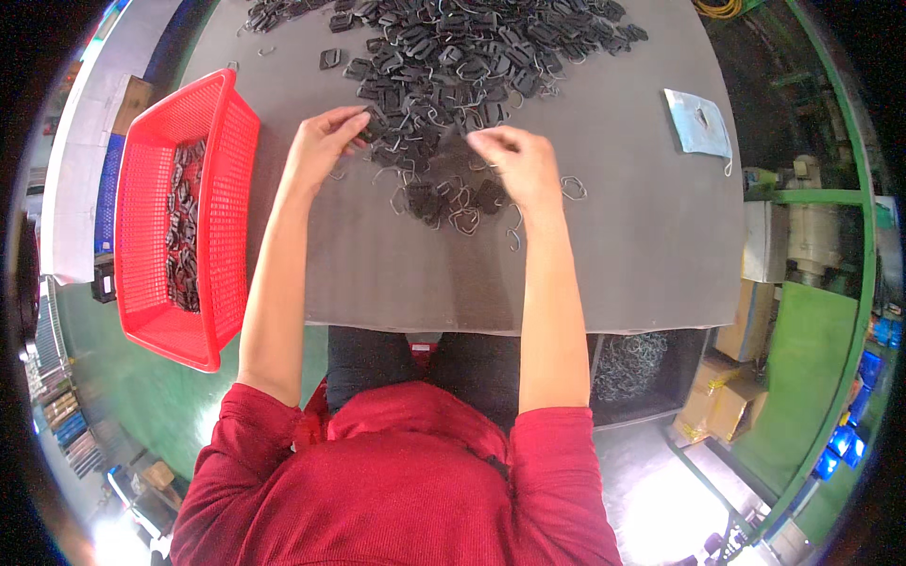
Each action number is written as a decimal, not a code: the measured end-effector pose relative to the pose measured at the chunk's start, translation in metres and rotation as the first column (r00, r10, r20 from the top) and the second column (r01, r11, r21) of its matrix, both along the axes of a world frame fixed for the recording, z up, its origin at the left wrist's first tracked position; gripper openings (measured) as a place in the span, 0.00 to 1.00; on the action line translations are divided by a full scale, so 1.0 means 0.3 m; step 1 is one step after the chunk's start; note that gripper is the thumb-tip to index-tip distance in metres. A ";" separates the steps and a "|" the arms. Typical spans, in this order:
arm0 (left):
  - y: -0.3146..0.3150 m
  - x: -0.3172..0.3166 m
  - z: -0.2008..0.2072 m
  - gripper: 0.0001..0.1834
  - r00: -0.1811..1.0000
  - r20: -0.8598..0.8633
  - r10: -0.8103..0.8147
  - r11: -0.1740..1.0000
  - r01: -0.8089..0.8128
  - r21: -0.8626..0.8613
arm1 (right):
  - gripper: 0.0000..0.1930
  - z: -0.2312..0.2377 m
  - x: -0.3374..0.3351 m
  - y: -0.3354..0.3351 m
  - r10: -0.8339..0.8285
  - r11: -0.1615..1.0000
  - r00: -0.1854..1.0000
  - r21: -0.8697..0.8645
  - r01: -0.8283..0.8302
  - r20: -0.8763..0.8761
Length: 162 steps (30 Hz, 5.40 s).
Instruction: The person sorts through a pile of black plastic buckles and metal rings on a table, picking out specific items and placing them into a red basket.
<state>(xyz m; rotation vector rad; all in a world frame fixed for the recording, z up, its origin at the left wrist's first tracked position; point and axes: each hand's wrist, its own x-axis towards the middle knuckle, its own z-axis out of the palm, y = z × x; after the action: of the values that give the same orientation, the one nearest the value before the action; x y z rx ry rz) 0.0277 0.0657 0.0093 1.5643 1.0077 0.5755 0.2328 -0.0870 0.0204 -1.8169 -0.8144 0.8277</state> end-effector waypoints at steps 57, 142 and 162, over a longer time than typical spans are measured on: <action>-0.127 0.174 0.049 0.08 0.979 0.202 -0.042 0.964 0.092 -0.249 | 0.24 -0.048 0.353 -0.002 0.137 0.959 0.948 0.280 -0.054 -0.287; -0.350 0.054 -0.026 0.18 0.901 -0.426 -0.080 0.743 0.339 0.578 | 0.15 -0.075 -0.064 -0.116 0.217 0.970 0.707 -0.227 -0.083 0.673; -0.373 0.301 -0.007 0.20 0.939 0.162 -0.302 0.794 0.342 -0.503 | 0.13 -0.074 0.298 -0.398 -0.245 0.906 0.812 0.172 0.386 -0.530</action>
<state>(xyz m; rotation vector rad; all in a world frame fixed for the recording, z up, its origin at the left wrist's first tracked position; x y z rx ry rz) 0.1180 -0.0462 0.0071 1.1702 0.7323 0.0942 0.3221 -0.2065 -0.0019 -1.3489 -0.2547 0.8608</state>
